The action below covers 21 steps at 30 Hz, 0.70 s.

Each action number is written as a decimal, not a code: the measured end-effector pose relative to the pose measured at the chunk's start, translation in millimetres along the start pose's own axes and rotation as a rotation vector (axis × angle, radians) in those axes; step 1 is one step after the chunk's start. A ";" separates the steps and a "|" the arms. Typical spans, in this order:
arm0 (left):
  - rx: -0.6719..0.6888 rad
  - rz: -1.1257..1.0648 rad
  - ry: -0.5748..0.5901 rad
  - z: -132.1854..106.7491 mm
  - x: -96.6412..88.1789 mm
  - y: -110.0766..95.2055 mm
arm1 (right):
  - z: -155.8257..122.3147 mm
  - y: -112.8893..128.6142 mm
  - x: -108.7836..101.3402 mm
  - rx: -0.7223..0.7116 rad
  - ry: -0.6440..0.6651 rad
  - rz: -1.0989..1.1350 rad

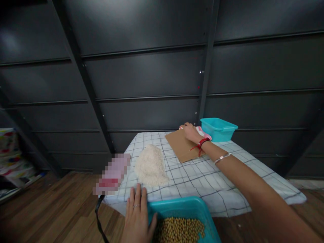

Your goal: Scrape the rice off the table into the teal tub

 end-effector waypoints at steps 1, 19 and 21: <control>-0.003 -0.009 0.003 0.1 -1.0 -0.2 | -8.3 2.5 -0.5 -0.038 0.012 0.016; -0.011 -0.074 0.003 7.0 -30.4 -9.4 | -175.9 99.0 6.9 -0.600 -0.079 -0.183; 0.009 -0.105 0.025 5.5 -33.1 -8.1 | -183.1 101.1 0.3 -0.564 -0.099 -0.173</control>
Point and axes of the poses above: each hand's wrist, its own z-axis towards the middle knuckle, its own x-axis out of the palm, y = z × x, the point moved 1 cm from there along z, towards the middle knuckle, and after that the axes turned 4 degrees about x, right-handed, at the moved point
